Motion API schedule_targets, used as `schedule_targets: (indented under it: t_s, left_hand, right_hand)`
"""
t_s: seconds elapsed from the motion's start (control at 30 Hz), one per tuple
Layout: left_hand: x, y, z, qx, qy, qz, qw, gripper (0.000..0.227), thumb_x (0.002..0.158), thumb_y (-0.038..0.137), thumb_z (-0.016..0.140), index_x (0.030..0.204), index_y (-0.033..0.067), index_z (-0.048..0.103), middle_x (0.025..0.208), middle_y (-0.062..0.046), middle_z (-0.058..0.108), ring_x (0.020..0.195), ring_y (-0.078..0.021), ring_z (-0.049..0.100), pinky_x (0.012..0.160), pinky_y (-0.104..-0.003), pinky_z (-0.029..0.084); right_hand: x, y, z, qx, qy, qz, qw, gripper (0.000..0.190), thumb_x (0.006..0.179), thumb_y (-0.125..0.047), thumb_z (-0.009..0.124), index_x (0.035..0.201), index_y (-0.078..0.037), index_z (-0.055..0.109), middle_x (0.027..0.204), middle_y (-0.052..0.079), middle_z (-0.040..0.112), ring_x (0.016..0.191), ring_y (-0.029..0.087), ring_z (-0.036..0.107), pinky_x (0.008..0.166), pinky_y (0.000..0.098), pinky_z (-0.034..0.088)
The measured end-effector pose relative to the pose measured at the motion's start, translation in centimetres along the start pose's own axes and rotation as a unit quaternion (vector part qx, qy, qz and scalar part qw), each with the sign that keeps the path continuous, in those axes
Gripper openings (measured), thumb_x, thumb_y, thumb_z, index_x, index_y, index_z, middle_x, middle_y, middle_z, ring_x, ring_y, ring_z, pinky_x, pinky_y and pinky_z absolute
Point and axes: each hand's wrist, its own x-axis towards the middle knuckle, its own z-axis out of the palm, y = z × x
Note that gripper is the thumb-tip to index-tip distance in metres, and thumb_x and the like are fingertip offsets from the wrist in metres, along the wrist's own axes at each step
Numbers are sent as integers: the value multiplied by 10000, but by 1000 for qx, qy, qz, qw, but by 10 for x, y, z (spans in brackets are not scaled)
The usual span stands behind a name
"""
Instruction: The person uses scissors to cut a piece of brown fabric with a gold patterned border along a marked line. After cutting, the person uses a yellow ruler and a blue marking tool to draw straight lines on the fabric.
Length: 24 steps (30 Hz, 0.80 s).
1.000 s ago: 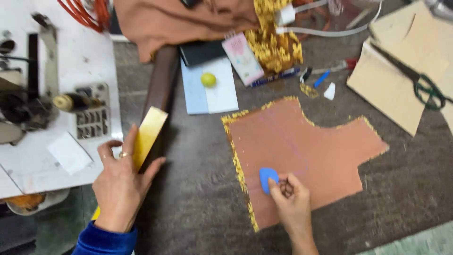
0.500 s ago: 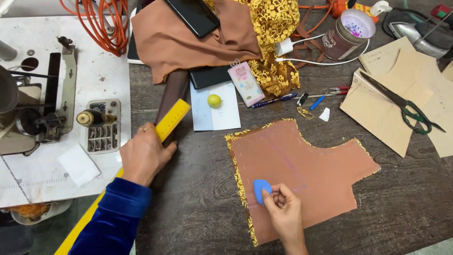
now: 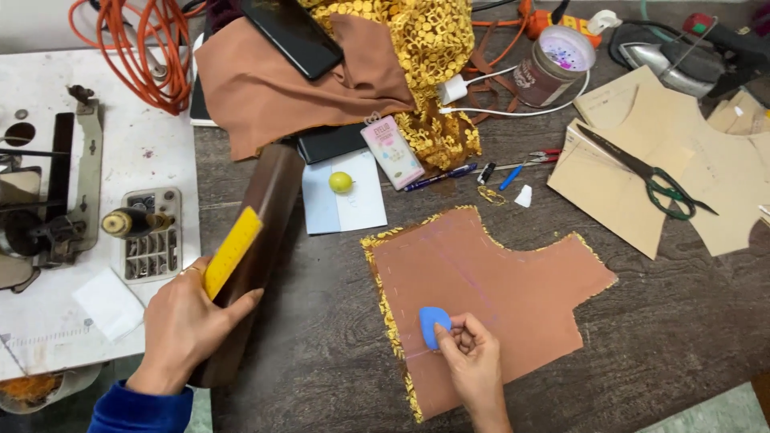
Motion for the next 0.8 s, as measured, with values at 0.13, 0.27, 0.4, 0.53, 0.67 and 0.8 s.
schedule_targets:
  t_s: [0.13,0.27,0.4,0.53,0.67,0.8]
  left_hand:
    - [0,36,-3,64,42,120,990,746,634,637,684,1224,197,564,834,-99,718,795,-326,684,654,-453,525]
    - [-4,114,-22,107,4,216,971,632,672,576,698,1154,192,557,1002,-87,696,899,-386,662,676,-528,508]
    - [8,193,-1,150,-2,288,946,571,710,565,705,1033,123,541,923,-166,684,826,-451,654,673,-541,511]
    - [31,285,35,166,26,392,904,516,697,555,693,889,102,535,798,-142,666,700,-419,630,572,-529,469]
    - [47,380,62,150,7,415,897,529,681,540,740,903,87,581,831,-164,667,721,-398,640,571,-520,475]
    - [70,463,89,168,3,395,903,512,693,522,726,946,97,596,845,-143,681,764,-384,657,623,-503,511]
  right_hand:
    - [1,-1,-9,30,-7,-25,999,168,871,-102,686,738,-33,609,576,36,496,562,86,441,535,275,398]
    - [5,-6,-34,41,1,-37,998,130,852,-108,684,763,-23,642,565,44,579,560,81,537,565,268,524]
    - [14,-15,-76,63,23,-39,997,142,850,-112,692,752,-29,633,552,21,532,555,60,490,557,264,554]
    - [34,-20,-134,33,42,-28,998,167,859,-121,695,736,-28,632,561,16,492,551,75,432,527,268,435]
    - [60,3,-193,23,67,-27,997,176,839,-78,721,712,-54,601,584,-1,422,527,71,339,481,249,286]
    - [90,2,-243,28,62,56,996,179,840,-92,742,710,-33,635,586,42,496,526,104,392,523,287,343]
